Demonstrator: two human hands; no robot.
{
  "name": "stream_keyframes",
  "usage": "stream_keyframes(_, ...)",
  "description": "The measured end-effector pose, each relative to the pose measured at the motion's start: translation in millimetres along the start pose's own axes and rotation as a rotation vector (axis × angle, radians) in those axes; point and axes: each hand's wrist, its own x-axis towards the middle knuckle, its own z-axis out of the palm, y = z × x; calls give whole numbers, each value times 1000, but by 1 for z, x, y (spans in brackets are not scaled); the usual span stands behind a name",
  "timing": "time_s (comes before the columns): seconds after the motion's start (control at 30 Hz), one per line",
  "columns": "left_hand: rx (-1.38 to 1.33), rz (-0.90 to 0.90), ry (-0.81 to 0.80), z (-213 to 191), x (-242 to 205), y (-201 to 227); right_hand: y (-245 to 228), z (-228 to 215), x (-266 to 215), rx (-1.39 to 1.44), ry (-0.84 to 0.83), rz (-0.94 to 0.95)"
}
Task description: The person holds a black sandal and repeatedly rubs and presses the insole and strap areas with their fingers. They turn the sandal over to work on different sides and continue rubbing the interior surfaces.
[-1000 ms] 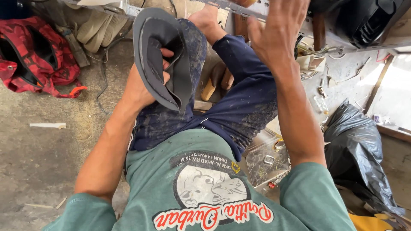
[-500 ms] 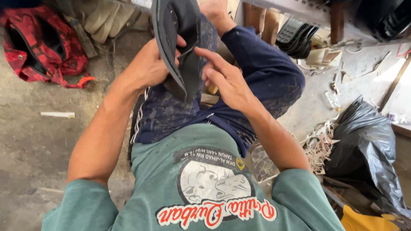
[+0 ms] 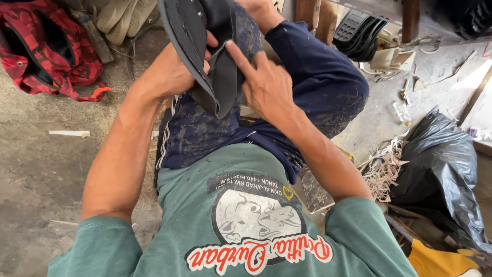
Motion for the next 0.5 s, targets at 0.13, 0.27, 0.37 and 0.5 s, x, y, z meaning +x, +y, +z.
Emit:
stream_keyframes(0.13,-104,25,-2,4,-4,0,-1,-6,-10,-264,163,-72)
stream_keyframes(0.27,-53,-12,33,7,-5,1,12,-10,-5,-55,74,-109)
stream_keyframes(0.37,-44,7,29,3,-4,-5,20,-5,4,-87,35,-147)
stream_keyframes(0.5,40,86,28,3,-9,-13,23,-8,-1,-61,-26,-310)
